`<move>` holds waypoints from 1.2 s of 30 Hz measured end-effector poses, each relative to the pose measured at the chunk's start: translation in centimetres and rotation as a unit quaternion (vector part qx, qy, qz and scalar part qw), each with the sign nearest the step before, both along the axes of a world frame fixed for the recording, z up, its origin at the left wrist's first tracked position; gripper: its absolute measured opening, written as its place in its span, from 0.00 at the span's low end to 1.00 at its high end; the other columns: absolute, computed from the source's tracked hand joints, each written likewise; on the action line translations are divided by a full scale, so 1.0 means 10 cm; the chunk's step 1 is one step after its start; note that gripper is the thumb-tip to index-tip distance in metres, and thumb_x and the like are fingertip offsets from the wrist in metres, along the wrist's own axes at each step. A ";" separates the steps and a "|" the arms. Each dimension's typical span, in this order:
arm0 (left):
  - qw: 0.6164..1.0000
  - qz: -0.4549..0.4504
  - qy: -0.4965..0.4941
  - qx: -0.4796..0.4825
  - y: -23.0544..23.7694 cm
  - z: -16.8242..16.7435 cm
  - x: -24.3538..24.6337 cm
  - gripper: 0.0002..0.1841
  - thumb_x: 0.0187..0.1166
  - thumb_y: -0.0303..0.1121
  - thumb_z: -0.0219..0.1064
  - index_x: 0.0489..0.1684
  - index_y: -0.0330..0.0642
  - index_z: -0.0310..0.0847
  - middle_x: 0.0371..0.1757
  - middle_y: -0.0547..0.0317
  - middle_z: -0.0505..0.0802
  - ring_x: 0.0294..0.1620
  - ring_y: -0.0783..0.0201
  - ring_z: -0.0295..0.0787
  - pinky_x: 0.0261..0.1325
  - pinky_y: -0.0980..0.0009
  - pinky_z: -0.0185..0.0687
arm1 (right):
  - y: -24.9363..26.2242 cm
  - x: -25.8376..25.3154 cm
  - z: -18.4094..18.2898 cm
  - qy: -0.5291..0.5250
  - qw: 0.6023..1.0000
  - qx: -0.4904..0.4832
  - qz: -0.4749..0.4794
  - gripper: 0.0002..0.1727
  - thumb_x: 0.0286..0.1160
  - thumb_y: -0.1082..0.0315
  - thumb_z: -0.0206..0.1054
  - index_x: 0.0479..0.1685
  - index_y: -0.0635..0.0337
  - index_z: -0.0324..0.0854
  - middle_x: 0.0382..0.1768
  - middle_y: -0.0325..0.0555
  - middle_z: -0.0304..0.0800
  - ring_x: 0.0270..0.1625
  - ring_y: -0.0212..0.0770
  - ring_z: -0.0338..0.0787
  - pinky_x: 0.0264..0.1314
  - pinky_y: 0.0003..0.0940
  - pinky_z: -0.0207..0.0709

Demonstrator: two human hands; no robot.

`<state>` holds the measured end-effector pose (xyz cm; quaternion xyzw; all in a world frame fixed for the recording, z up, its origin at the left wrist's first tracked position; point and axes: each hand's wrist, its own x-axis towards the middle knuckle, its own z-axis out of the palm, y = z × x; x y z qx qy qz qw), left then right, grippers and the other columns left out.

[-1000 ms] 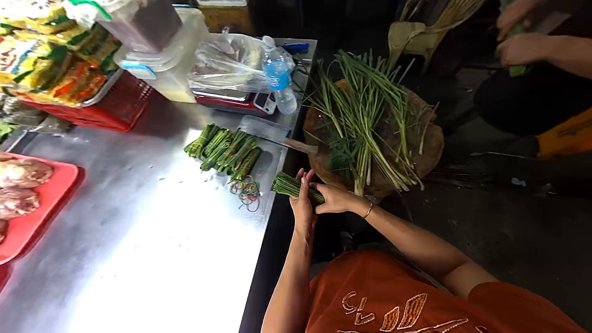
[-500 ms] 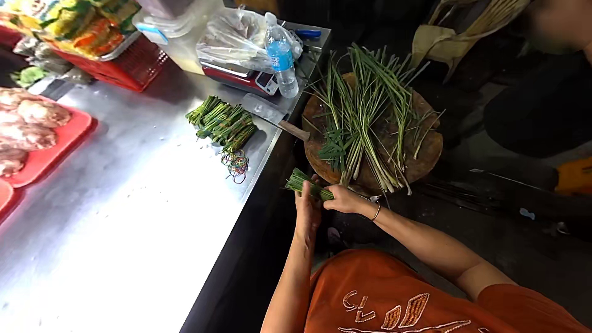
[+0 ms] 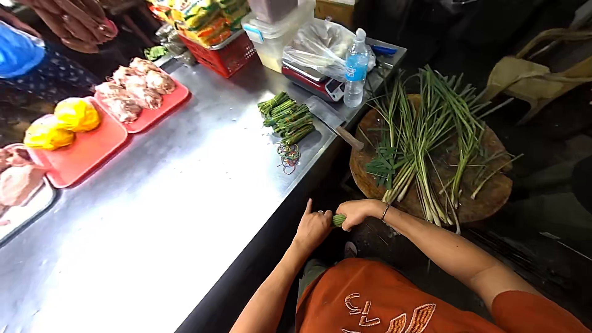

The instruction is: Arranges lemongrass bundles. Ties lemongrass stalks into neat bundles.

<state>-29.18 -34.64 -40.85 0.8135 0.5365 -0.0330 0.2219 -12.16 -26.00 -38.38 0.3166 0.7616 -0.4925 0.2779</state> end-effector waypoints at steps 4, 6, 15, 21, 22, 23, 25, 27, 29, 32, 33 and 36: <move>0.989 0.087 0.016 -0.118 -0.06 -0.01 -0.41 0.21 0.86 0.43 0.62 0.62 0.33 0.80 0.52 0.34 0.91 0.57 0.36 0.91 0.60 0.40 0.82 | 0.19 -0.35 -0.01 0.045 0.997 -0.055 -0.011 0.28 0.80 0.61 0.73 0.73 0.69 0.76 0.49 0.63 0.90 0.43 0.53 0.90 0.52 0.52 0.82; 0.977 0.152 0.011 -0.152 0.01 0.02 -0.69 0.23 0.86 0.46 0.62 0.66 0.35 0.78 0.55 0.36 0.91 0.60 0.37 0.89 0.62 0.39 0.81 | 0.45 -0.49 -0.01 0.153 0.982 -0.037 -0.107 0.35 0.79 0.62 0.72 0.83 0.68 0.69 0.64 0.67 0.86 0.58 0.59 0.90 0.65 0.57 0.81; 0.946 0.241 -0.218 0.020 0.35 0.35 -1.52 0.21 0.82 0.42 0.68 0.58 0.29 0.82 0.43 0.42 0.93 0.46 0.49 0.93 0.56 0.50 0.86 | 0.88 -1.51 -0.79 0.156 0.900 0.346 -0.213 0.17 0.86 0.63 0.61 0.62 0.59 0.90 0.61 0.62 0.87 0.68 0.60 0.84 0.78 0.55 0.71; 0.898 0.219 -0.363 0.115 0.48 0.39 -1.67 0.15 0.78 0.35 0.70 0.49 0.29 0.84 0.33 0.55 0.92 0.35 0.72 0.89 0.45 0.73 0.85 | 0.88 -1.62 -0.98 0.196 0.857 0.435 -0.195 0.12 0.84 0.69 0.61 0.45 0.67 0.89 0.52 0.61 0.88 0.61 0.60 0.88 0.67 0.55 0.80; 0.891 0.218 -0.382 0.112 0.49 0.40 -1.67 0.15 0.77 0.34 0.70 0.49 0.28 0.84 0.33 0.56 0.91 0.34 0.75 0.87 0.44 0.76 0.84 | 0.88 -1.63 -1.00 0.210 0.845 0.449 -0.199 0.12 0.84 0.69 0.60 0.44 0.68 0.88 0.51 0.62 0.88 0.60 0.61 0.88 0.66 0.55 0.80; 0.885 0.218 -0.399 0.105 0.51 0.41 -1.68 0.15 0.77 0.33 0.70 0.49 0.27 0.83 0.33 0.58 0.91 0.33 0.78 0.86 0.43 0.79 0.83 | 0.88 -1.65 -0.99 0.237 0.828 0.458 -0.219 0.12 0.83 0.70 0.60 0.42 0.69 0.88 0.50 0.62 0.88 0.59 0.61 0.89 0.65 0.55 0.81; 0.870 0.224 -0.434 0.078 0.52 0.41 -1.71 0.14 0.77 0.32 0.71 0.50 0.27 0.82 0.31 0.63 0.89 0.28 0.82 0.82 0.37 0.83 0.80 | 0.84 -1.68 -0.83 0.292 0.802 0.429 -0.296 0.13 0.84 0.71 0.59 0.41 0.70 0.87 0.49 0.62 0.90 0.59 0.59 0.90 0.66 0.53 0.81; 0.849 0.239 -0.470 0.029 0.56 0.42 -1.72 0.13 0.77 0.32 0.70 0.50 0.30 0.81 0.27 0.70 0.85 0.20 0.83 0.75 0.28 0.83 0.75 | 0.81 -1.67 -0.53 0.326 0.791 0.328 -0.400 0.15 0.87 0.70 0.56 0.48 0.74 0.84 0.48 0.62 0.90 0.57 0.54 0.90 0.67 0.49 0.80; 0.825 0.254 -0.504 -0.032 0.57 0.41 -1.70 0.11 0.78 0.33 0.69 0.48 0.36 0.78 0.20 0.74 0.80 0.14 0.81 0.71 0.20 0.81 0.72 | 0.76 -1.63 -0.37 0.374 0.742 0.242 -0.501 0.12 0.87 0.71 0.55 0.53 0.73 0.79 0.37 0.53 0.90 0.41 0.41 0.89 0.51 0.39 0.83; 0.764 0.270 -0.571 -0.127 0.59 0.44 -1.56 0.06 0.81 0.33 0.67 0.39 0.42 0.74 0.12 0.73 0.76 0.09 0.77 0.69 0.15 0.79 0.69 | 0.70 -1.44 -0.27 0.452 0.626 0.082 -0.630 0.11 0.88 0.74 0.53 0.62 0.66 0.72 0.28 0.43 0.87 0.32 0.34 0.90 0.47 0.34 0.87; 0.741 0.274 -0.593 -0.155 0.58 0.46 -1.50 0.06 0.81 0.32 0.65 0.37 0.43 0.74 0.11 0.72 0.76 0.09 0.76 0.70 0.15 0.79 0.70 | 0.67 -1.35 -0.24 0.465 0.598 0.053 -0.650 0.10 0.88 0.74 0.52 0.60 0.63 0.74 0.27 0.42 0.87 0.31 0.35 0.91 0.48 0.35 0.88; 0.710 0.266 -0.621 -0.201 0.54 0.48 -1.30 0.06 0.81 0.31 0.64 0.35 0.44 0.73 0.11 0.70 0.76 0.09 0.74 0.71 0.17 0.78 0.73 | 0.56 -1.02 -0.16 0.479 0.567 0.022 -0.670 0.12 0.88 0.74 0.47 0.50 0.63 0.79 0.27 0.41 0.88 0.33 0.36 0.90 0.49 0.35 0.87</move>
